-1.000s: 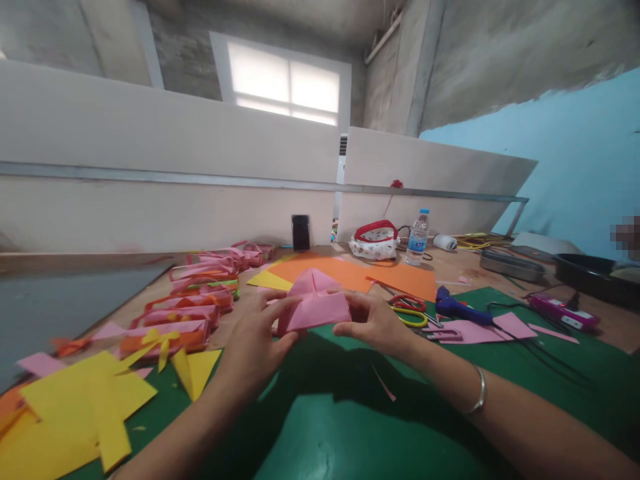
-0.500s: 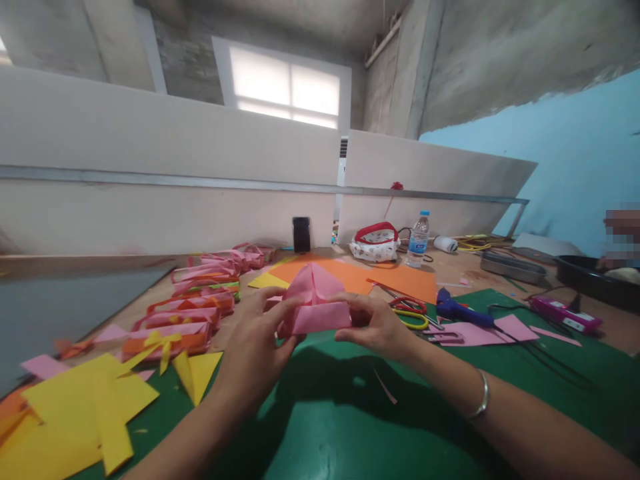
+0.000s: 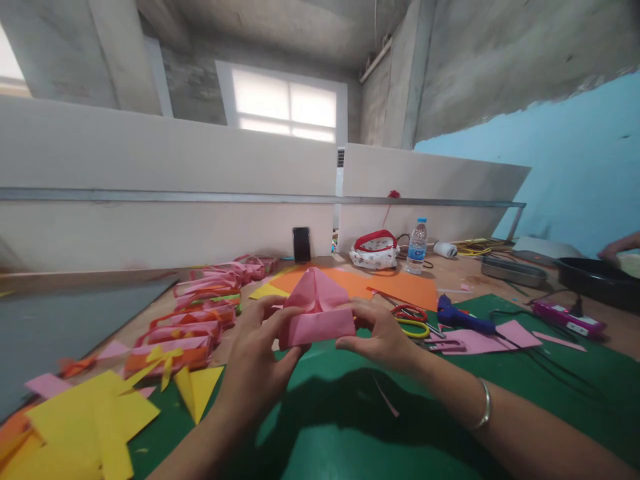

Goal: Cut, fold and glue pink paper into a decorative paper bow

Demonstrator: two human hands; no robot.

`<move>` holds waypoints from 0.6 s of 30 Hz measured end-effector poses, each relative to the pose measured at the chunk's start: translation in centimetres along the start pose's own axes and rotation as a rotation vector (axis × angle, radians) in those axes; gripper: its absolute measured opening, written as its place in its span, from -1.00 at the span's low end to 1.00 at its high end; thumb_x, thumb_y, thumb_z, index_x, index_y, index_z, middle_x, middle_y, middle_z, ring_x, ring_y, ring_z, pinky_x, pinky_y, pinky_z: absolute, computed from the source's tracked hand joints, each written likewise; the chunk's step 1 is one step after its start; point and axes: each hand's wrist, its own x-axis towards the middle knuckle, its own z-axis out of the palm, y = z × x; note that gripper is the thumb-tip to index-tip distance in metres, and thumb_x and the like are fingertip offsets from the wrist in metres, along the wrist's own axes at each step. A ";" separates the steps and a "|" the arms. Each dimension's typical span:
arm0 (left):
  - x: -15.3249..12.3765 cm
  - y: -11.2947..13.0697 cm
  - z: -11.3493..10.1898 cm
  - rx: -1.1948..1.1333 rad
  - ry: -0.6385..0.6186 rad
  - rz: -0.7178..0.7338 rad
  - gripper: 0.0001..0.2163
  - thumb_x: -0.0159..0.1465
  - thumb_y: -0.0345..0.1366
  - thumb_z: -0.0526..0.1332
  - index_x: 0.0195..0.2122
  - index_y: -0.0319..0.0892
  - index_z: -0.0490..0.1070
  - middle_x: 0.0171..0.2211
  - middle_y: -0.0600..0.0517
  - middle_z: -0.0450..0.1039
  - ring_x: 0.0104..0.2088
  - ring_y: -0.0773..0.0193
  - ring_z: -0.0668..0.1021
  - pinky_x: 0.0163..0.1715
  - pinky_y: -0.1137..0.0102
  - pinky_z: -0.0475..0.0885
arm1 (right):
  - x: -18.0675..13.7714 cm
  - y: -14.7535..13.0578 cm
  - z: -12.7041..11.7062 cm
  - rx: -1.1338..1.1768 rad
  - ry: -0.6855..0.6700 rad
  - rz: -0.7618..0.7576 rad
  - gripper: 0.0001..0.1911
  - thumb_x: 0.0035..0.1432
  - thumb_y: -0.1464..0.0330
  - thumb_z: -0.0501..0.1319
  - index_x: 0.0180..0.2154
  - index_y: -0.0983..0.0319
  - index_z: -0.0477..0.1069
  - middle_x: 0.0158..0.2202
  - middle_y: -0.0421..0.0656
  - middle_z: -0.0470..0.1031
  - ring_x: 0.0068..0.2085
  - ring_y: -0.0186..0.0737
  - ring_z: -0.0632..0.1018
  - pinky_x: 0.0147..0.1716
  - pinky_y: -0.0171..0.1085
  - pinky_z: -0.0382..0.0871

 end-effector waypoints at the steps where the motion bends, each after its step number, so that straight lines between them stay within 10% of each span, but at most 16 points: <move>1: 0.0 -0.1 0.0 -0.016 -0.011 -0.011 -0.72 0.08 -0.31 0.20 -0.15 -0.07 0.37 -0.06 -0.04 0.21 -0.03 0.08 0.35 -0.07 0.18 0.32 | 0.0 0.0 0.0 0.005 -0.004 0.008 -0.57 -0.07 0.30 0.35 -0.12 0.26 0.43 -0.16 -0.07 0.45 -0.17 -0.19 0.46 -0.19 -0.25 0.39; 5: 0.1 0.1 0.0 -0.048 -0.021 -0.037 -0.73 0.07 -0.33 0.19 -0.16 -0.08 0.37 -0.08 -0.05 0.24 -0.03 0.07 0.35 -0.09 0.17 0.33 | -0.1 0.2 0.0 0.101 -0.012 0.040 -0.36 -0.10 0.29 0.37 0.06 0.17 0.28 0.00 -0.06 0.34 -0.08 -0.17 0.43 -0.20 -0.27 0.40; 12: 0.2 0.7 -0.2 -0.157 -0.030 -0.105 -0.72 0.00 -0.27 0.29 -0.22 -0.08 0.41 -0.09 -0.05 0.24 -0.02 0.03 0.34 -0.11 0.11 0.36 | 0.0 0.1 0.2 0.198 -0.009 0.022 -0.64 0.00 0.33 0.29 -0.11 0.21 0.39 -0.12 -0.09 0.36 -0.10 -0.20 0.44 -0.18 -0.27 0.40; 18: 0.9 1.4 -0.6 -0.829 -0.039 -0.705 -0.41 0.01 -0.17 0.32 0.06 -0.10 0.15 -0.02 -0.08 0.29 -0.11 0.18 0.46 -0.20 0.30 0.47 | 0.2 0.7 0.3 0.298 0.024 0.064 -0.67 -0.04 0.35 0.32 -0.17 0.24 0.42 -0.15 -0.09 0.35 -0.16 -0.22 0.45 -0.23 -0.29 0.41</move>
